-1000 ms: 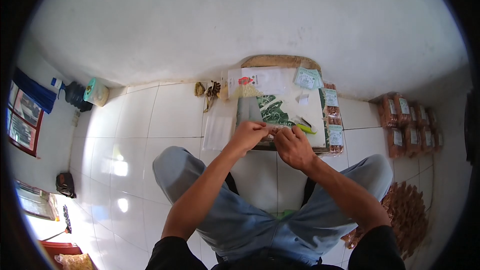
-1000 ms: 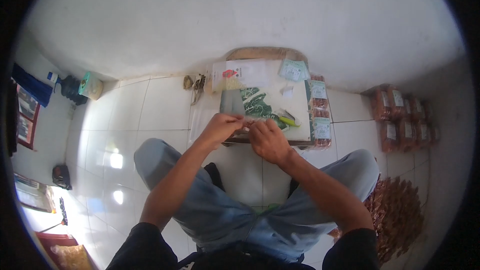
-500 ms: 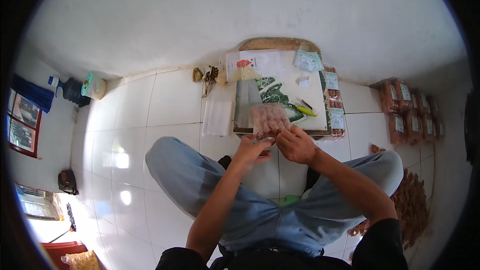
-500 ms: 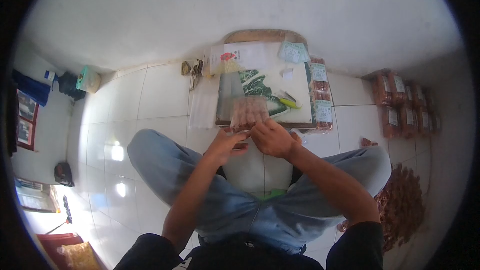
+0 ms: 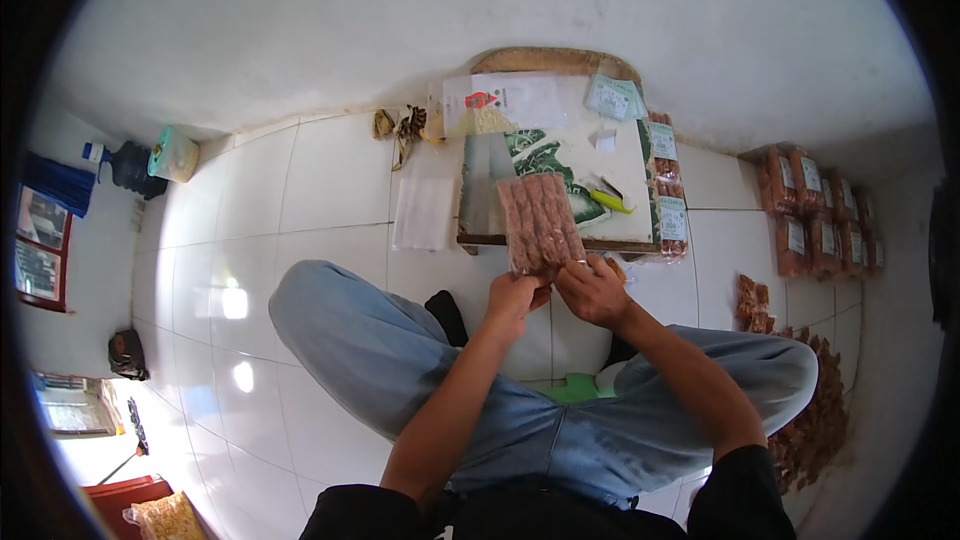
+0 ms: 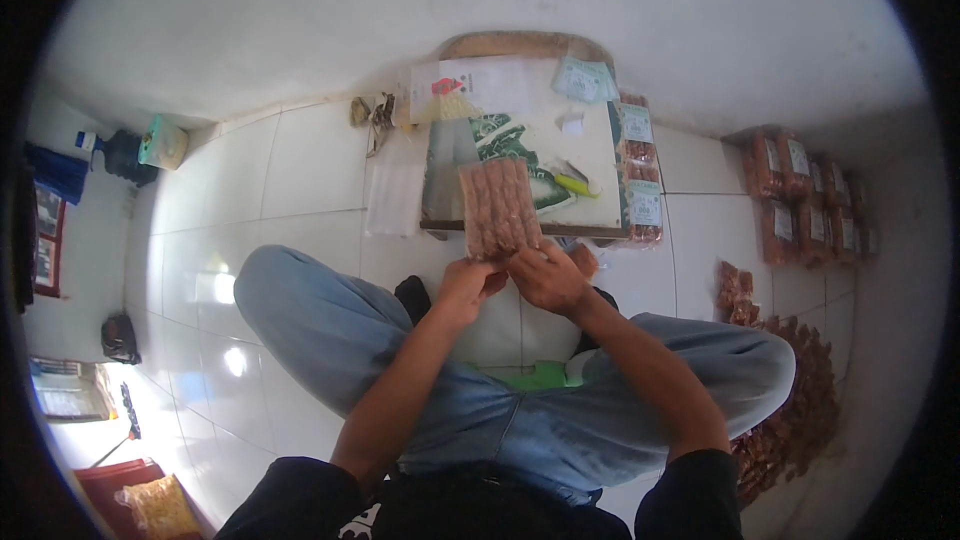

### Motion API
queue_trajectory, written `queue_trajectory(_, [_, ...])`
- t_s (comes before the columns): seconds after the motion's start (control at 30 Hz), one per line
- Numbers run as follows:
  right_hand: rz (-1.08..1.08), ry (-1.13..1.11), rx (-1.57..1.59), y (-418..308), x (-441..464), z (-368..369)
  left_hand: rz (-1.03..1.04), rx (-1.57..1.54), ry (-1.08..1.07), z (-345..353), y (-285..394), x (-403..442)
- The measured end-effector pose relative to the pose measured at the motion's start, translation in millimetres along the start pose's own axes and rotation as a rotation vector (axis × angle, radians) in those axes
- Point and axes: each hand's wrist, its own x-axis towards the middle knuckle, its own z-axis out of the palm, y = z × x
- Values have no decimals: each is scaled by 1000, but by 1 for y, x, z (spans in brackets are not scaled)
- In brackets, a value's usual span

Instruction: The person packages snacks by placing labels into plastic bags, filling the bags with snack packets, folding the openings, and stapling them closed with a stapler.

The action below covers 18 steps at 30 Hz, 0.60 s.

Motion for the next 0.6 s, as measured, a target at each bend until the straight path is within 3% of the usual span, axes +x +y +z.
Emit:
queue_trajectory(0.17, [146, -28, -20, -7, -6, -1, -1, -14, 84, 0, -6, 19])
queue_trajectory(0.23, [409, 107, 62, -10, -12, -4, 0, -29, 92, 2, -5, 22])
queue_trajectory(0.27, [411, 103, 65, -14, -17, 0, 2, -44, 98, 2, -6, 23])
queue_trajectory(0.33, [1074, 234, 329, -20, -36, 22, -17, -35, 102, 5, -8, 29])
queue_trajectory(0.37, [1218, 253, 522, -19, -45, 34, -29, -23, 106, 6, -8, 32])
queue_trajectory(0.4, [1218, 252, 519, -16, -43, 33, -30, -24, 103, 9, -6, 32])
queue_trajectory(0.47, [1612, 230, 1097, -10, -38, 33, -51, -32, 69, 13, -4, 30])
queue_trajectory(0.6, [1623, 272, 1245, -3, -33, 42, -72, -37, 73, 13, -8, 42])
